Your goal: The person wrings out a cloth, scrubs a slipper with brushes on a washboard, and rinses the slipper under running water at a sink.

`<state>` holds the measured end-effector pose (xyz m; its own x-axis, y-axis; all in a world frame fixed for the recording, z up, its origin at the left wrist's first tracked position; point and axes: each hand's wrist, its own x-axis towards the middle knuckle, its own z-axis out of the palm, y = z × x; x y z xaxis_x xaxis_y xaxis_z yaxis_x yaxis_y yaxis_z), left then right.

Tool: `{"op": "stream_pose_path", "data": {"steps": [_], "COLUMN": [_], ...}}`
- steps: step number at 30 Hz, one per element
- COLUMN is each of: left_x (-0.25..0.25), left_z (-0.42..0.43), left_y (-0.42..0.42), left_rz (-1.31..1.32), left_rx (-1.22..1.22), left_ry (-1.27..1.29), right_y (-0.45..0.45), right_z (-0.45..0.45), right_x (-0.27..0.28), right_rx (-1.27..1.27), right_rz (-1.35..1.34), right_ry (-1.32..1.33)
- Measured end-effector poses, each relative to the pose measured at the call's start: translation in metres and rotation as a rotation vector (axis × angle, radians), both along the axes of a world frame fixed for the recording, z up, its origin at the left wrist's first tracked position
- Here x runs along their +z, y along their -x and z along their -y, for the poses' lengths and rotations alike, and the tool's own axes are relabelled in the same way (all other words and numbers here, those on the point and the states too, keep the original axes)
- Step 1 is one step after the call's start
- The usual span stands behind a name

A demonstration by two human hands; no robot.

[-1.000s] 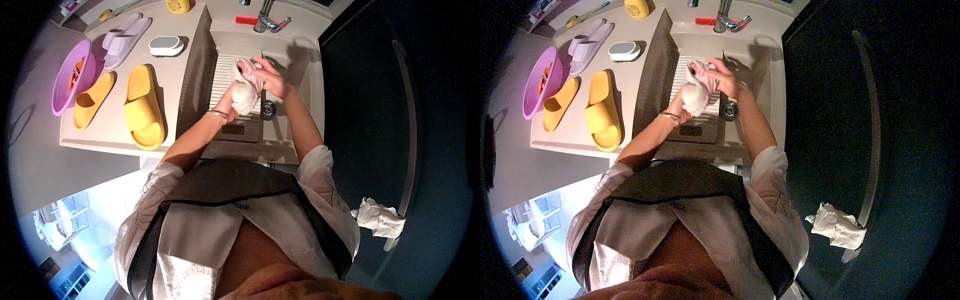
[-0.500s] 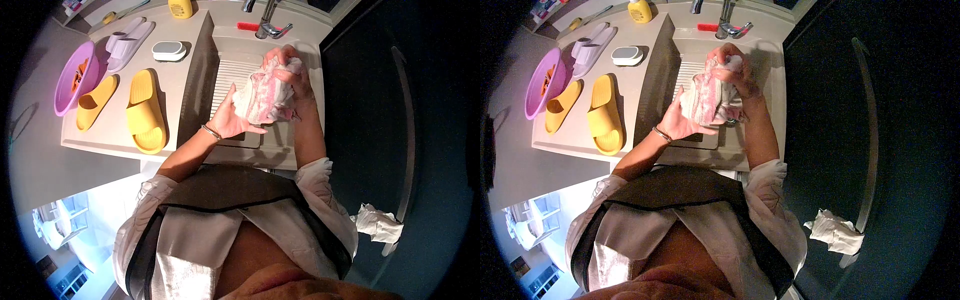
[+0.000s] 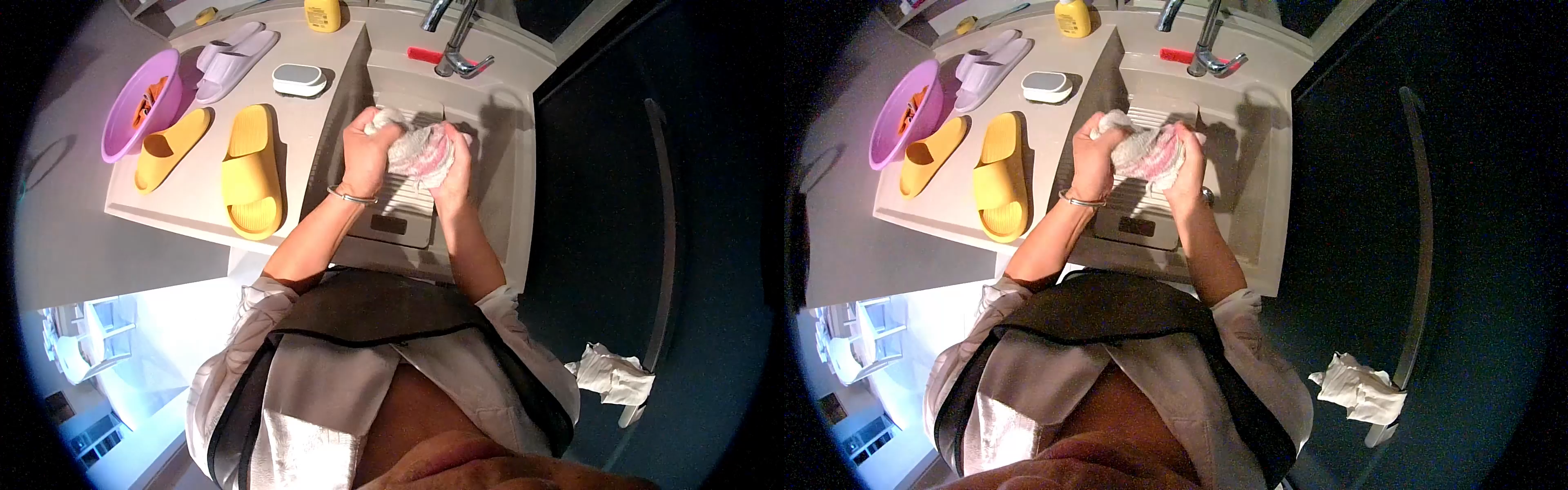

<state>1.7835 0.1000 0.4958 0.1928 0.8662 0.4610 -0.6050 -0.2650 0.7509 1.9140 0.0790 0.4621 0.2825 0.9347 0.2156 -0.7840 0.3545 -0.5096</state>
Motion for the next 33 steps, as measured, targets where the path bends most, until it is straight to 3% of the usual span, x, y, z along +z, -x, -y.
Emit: {"op": "stream_pose_path", "data": {"steps": [5, 7, 8, 13, 15, 16, 17, 19, 20, 21, 22, 23, 25, 27, 28, 29, 31, 33], "left_x": [0.004, -0.001, 0.002, -0.01, -0.016, -0.018, -0.016, -0.003, 0.0, -0.003, -0.004, -0.006, -0.019, -0.033, -0.041, -0.049, -0.062, -0.077], "left_z": [0.011, 0.003, 0.005, -0.007, -0.005, -0.002, 0.002, 0.014, 0.023, 0.022, 0.024, 0.028, 0.029, 0.027, 0.024, 0.021, 0.011, 0.002], "left_y": [0.006, 0.008, 0.01, 0.018, 0.017, 0.017, 0.019, 0.024, 0.023, 0.023, 0.022, 0.02, 0.016, 0.017, 0.017, 0.018, 0.023, 0.028], "left_rz": [0.015, 0.152, 0.168, 0.275, 0.183, 0.058, 0.06, -0.328, -0.359, -0.43, -0.475, -0.522, -0.576, -0.694, -0.72, -0.718, -0.788, -0.817], "left_rx": [-0.051, -0.068, -0.06, 0.008, 0.175, 0.304, 0.306, 0.671, 0.583, 0.584, 0.574, 0.577, 0.642, 0.508, 0.509, 0.529, 0.501, 0.533], "left_ry": [0.055, 0.186, 0.238, 0.359, 0.213, 0.064, 0.07, -0.713, -0.71, -0.896, -1.005, -1.102, -1.143, -1.294, -1.322, -1.294, -1.418, -1.41], "right_y": [0.003, 0.014, 0.02, 0.027, 0.019, 0.02, 0.022, 0.026, 0.026, 0.019, 0.017, 0.017, 0.017, 0.02, 0.038, 0.044, 0.049, 0.055], "right_z": [-0.011, -0.009, -0.003, -0.022, -0.031, -0.038, -0.038, -0.039, -0.046, -0.047, -0.047, -0.045, -0.046, -0.051, -0.033, -0.035, -0.05, -0.075], "right_x": [-0.02, -0.018, -0.018, -0.018, -0.025, -0.03, -0.03, -0.031, -0.033, -0.034, -0.038, -0.041, -0.045, -0.032, -0.004, 0.002, 0.003, -0.01], "right_rx": [0.225, 0.503, 0.543, 0.197, 0.025, 0.065, 0.067, 0.444, 0.572, 0.7, 0.703, 0.573, 0.459, 1.007, 0.91, 0.927, 0.931, 0.945], "right_rz": [0.034, -0.106, -0.171, -0.105, 0.054, 0.021, 0.023, -0.039, -0.032, 0.046, 0.046, 0.279, 0.518, 0.136, 0.315, 0.329, 0.693, 0.807], "right_ry": [-0.204, -0.176, -0.307, -0.312, -0.144, -0.131, -0.125, -0.013, -0.108, -0.228, -0.222, -0.185, -0.139, 0.187, 0.303, 0.325, 0.344, 0.413]}}
